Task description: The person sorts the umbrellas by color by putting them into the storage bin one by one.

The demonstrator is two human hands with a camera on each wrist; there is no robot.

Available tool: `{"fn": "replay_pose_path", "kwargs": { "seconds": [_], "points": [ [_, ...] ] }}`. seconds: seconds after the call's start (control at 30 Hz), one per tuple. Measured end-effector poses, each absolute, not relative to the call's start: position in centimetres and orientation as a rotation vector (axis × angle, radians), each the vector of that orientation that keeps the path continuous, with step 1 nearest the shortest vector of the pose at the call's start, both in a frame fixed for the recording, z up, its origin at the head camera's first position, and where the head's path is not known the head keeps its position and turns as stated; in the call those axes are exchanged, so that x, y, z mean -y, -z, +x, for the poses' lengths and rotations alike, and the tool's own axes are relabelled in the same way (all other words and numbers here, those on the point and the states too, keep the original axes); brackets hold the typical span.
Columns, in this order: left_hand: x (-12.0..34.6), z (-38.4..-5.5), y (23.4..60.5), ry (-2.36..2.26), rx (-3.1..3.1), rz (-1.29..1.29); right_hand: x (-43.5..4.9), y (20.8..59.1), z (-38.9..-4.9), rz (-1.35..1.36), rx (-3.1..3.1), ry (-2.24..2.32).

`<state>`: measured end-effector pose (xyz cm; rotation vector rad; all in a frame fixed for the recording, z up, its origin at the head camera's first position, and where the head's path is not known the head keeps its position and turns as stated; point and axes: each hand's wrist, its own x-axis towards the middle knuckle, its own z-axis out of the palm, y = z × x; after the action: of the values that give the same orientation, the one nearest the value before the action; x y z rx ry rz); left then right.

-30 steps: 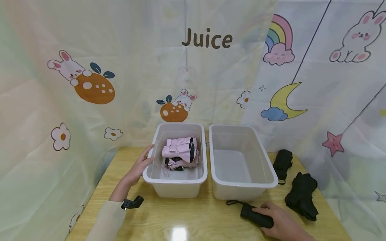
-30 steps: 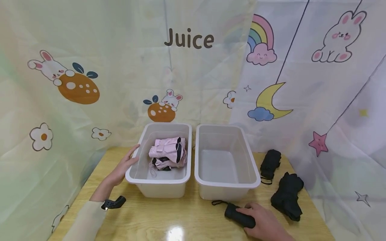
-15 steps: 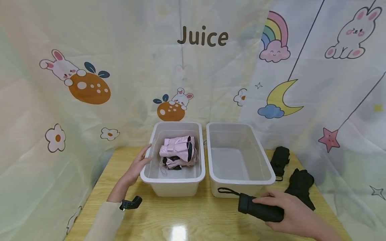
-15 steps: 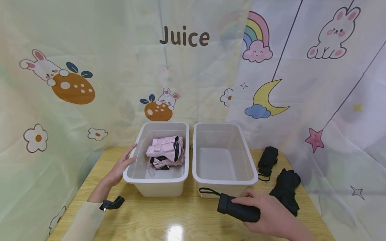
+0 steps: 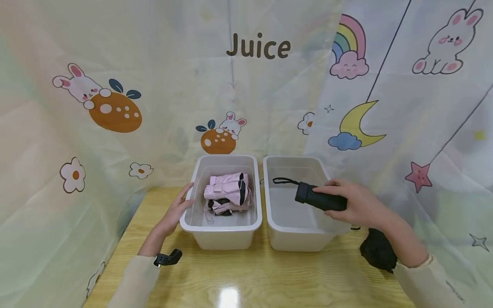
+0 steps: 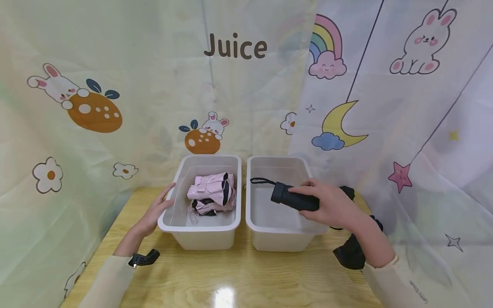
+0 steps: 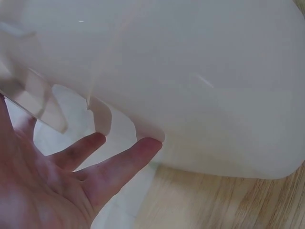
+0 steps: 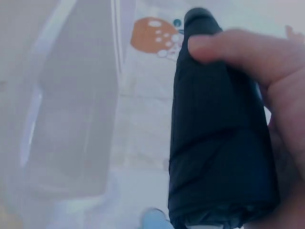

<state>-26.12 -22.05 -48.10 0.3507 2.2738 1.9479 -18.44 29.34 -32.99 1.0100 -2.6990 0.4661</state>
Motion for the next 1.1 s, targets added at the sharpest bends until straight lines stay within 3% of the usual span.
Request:
{"fn": "replay_pose_path", "kwargs": {
  "seconds": [0.5,1.1],
  "points": [
    [22.1,-26.7,48.2,-1.975,-2.227,0.321,-26.6,35.8,-30.9,0.837,2.874,-0.642],
    [22.0,-26.3,47.9,-1.974,-2.309,0.377,-25.6,42.3,-36.3,0.539,3.019,-0.686]
  ]
}}
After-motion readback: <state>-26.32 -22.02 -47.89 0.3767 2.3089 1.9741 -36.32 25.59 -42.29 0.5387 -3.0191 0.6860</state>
